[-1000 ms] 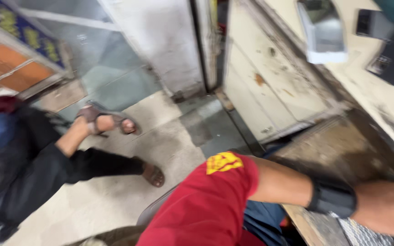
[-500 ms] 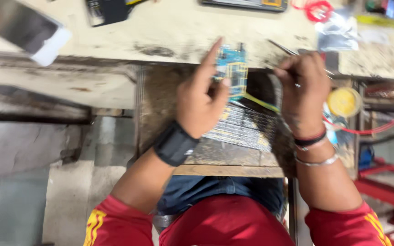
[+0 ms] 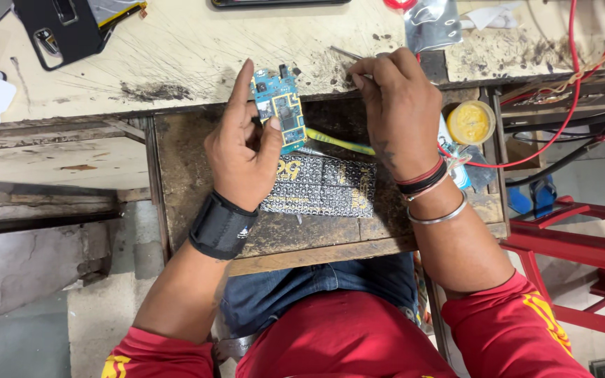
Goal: The person holds a mobile phone circuit board and uses tweezers to manipulate small components on its surface, then applies heat to the board using a soldering iron.
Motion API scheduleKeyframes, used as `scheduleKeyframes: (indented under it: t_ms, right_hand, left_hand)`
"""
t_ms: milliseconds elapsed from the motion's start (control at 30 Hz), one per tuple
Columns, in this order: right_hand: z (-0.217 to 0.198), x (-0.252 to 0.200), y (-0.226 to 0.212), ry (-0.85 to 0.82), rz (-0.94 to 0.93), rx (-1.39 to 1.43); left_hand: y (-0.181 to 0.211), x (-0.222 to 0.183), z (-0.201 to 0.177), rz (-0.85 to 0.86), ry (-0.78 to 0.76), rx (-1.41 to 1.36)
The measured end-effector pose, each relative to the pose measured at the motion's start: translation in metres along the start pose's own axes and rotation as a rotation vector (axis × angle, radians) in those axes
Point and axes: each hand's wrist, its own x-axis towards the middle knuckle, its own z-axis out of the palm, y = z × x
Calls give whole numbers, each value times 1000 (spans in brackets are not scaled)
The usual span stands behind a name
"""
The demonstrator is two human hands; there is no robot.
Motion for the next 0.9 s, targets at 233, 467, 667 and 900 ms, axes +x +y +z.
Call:
scheduleKeyframes:
  t_ms: [233, 467, 667, 900]
  right_hand:
    - [-8, -3, 2, 35, 30, 75]
    - [-20, -2, 24, 296, 138, 277]
    - [-74, -17, 76, 506, 343, 583]
    - [-212, -5, 216, 986, 135, 490]
  left_hand:
    - [2, 0, -2, -58, -53, -52]
    - [13, -1, 5, -43, -337, -36]
    - [11, -1, 16, -228, -558, -193]
    - [2, -3, 21, -226, -587, -53]
